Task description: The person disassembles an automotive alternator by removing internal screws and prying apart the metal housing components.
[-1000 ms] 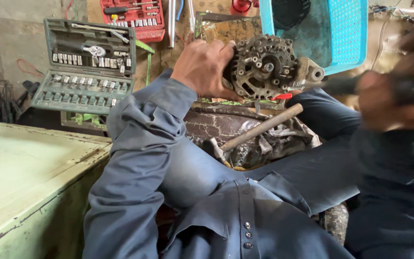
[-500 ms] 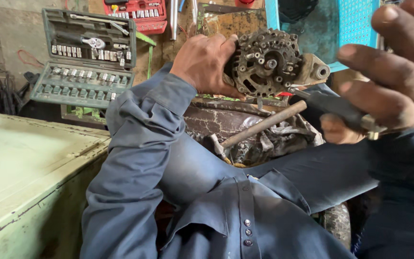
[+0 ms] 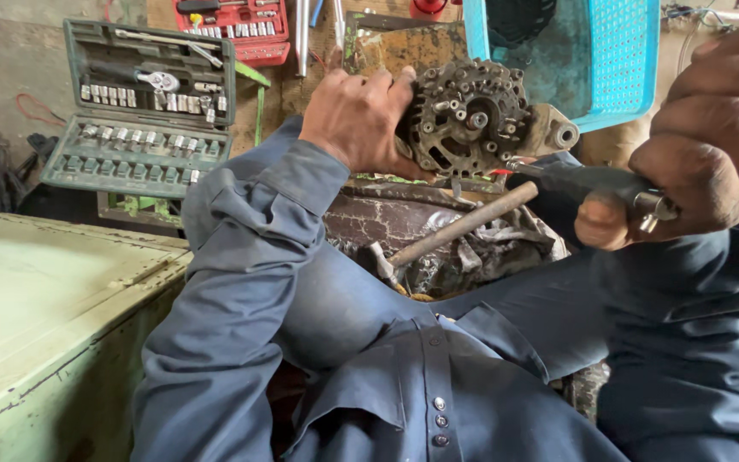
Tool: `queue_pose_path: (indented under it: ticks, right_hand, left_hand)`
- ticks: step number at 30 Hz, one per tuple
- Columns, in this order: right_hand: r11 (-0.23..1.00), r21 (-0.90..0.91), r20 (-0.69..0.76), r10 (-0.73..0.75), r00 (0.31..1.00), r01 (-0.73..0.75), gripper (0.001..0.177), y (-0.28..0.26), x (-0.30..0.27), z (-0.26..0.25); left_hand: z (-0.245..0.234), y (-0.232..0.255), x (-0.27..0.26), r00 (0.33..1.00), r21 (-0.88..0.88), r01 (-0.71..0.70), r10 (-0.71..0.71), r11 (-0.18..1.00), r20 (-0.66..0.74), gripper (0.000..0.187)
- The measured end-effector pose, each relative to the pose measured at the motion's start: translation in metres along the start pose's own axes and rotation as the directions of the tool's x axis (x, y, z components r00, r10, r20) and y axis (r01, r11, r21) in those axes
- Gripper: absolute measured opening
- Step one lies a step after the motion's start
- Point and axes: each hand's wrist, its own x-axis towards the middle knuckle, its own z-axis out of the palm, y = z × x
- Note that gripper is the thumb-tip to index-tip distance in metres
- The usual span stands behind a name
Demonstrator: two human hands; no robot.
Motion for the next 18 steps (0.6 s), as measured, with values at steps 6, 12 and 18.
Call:
queue_pose_path:
  ticks: [6, 12, 18]
  right_hand:
    - [0.982, -0.055, -0.067, 0.177, 0.982, -0.181, 0.060, -0.020, -0.014, 0.000]
    - [0.946, -0.115, -0.117, 0.289, 0.950, -0.302, 0.055, -0.036, -0.010, 0.008]
    - [0.941, -0.127, -0.088, 0.305, 0.948, -0.315, 0.050, -0.036, -0.004, 0.010]
  left_hand:
    - [0.000, 0.002, 0.000, 1.000, 0.023, 0.012, -0.012, 1.000, -0.006, 0.131]
    - [0.000, 0.001, 0.002, 0.998, 0.047, 0.023, -0.026, 0.999, 0.059, 0.131]
    - [-0.002, -0.001, 0.003, 0.998, -0.024, -0.010, 0.011, 1.000, 0.054, 0.131]
